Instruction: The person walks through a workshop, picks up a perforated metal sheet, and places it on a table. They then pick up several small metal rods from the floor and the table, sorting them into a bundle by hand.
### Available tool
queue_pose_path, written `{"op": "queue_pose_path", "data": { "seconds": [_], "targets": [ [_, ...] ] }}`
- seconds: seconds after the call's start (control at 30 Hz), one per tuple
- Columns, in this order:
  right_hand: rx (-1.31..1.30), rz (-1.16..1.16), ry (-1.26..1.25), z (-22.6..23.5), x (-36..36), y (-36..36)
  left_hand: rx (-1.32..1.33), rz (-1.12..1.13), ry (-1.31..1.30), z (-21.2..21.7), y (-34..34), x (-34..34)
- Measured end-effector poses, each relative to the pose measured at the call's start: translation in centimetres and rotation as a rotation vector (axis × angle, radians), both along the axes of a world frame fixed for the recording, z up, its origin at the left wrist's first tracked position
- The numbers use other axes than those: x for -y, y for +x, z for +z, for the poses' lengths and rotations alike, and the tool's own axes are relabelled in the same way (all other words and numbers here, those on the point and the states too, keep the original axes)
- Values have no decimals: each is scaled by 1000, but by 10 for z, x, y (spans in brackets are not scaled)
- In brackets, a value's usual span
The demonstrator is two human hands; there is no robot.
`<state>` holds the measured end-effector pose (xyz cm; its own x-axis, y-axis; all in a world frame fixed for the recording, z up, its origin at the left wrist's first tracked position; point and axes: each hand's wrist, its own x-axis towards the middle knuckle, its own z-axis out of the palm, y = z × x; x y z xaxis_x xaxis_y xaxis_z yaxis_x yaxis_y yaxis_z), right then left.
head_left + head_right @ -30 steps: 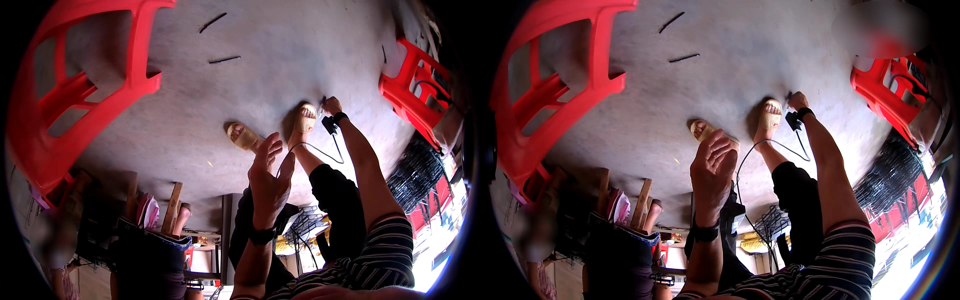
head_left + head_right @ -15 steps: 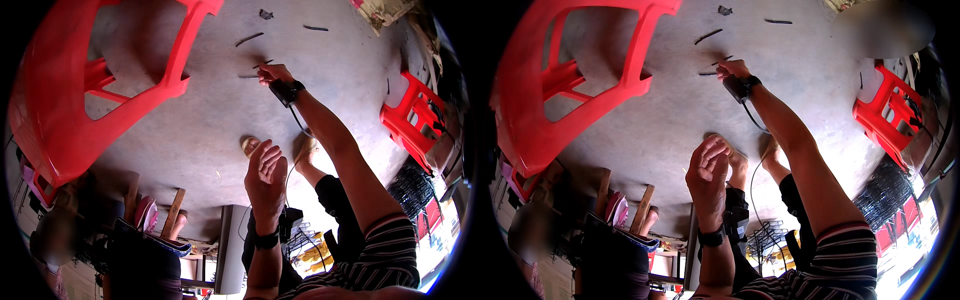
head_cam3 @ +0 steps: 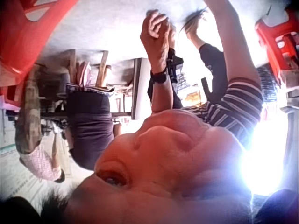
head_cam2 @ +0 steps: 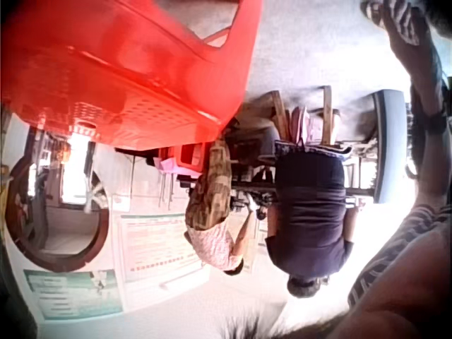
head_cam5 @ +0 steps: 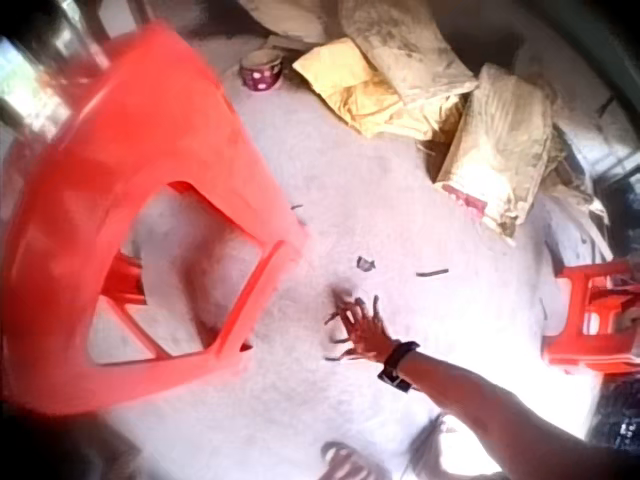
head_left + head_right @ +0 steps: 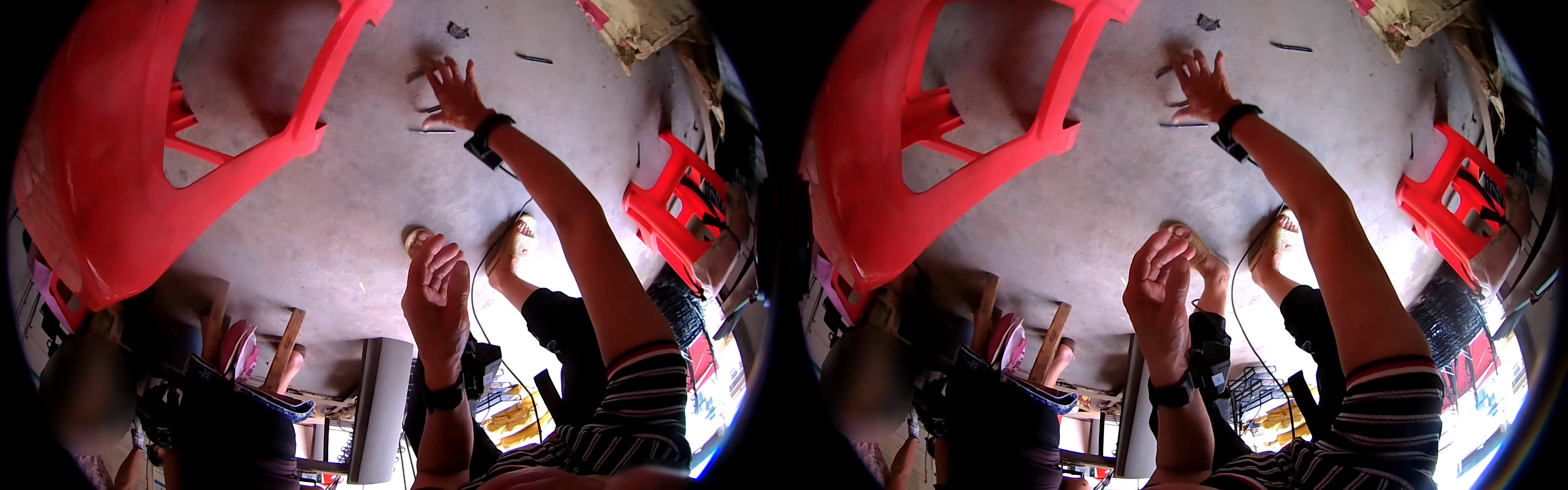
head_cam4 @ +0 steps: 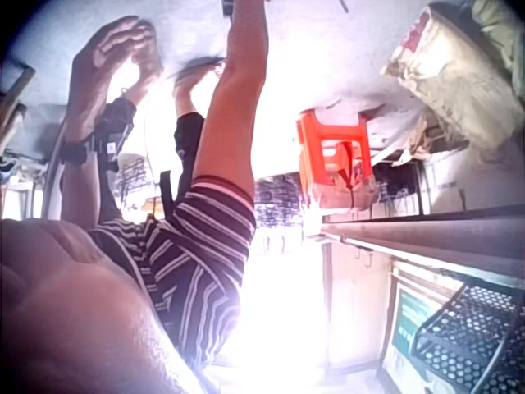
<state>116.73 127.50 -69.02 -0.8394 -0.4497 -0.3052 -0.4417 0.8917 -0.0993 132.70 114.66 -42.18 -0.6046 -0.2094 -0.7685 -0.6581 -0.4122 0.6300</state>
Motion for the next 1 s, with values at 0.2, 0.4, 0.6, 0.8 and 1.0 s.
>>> {"op": "queue_pose_path", "data": {
  "seconds": [0.2, 0.4, 0.6, 0.8, 1.0],
  "targets": [
    [-132, 160, -34, -33, -23, 38, -3, -74, -4, 4, -9, -8],
    [-112, 138, -277, -12, -16, 44, -19, -44, -19, 2, -5, -8],
    [-52, 56, -272, -33, -29, 59, -13, -58, 5, 5, -10, -13],
    [113, 112, -191, -29, -62, 48, -33, -41, -84, 6, -16, -14],
    [-68, -278, 50, -41, -156, 8, -37, -44, -44, 7, -24, -20]
  ]
}}
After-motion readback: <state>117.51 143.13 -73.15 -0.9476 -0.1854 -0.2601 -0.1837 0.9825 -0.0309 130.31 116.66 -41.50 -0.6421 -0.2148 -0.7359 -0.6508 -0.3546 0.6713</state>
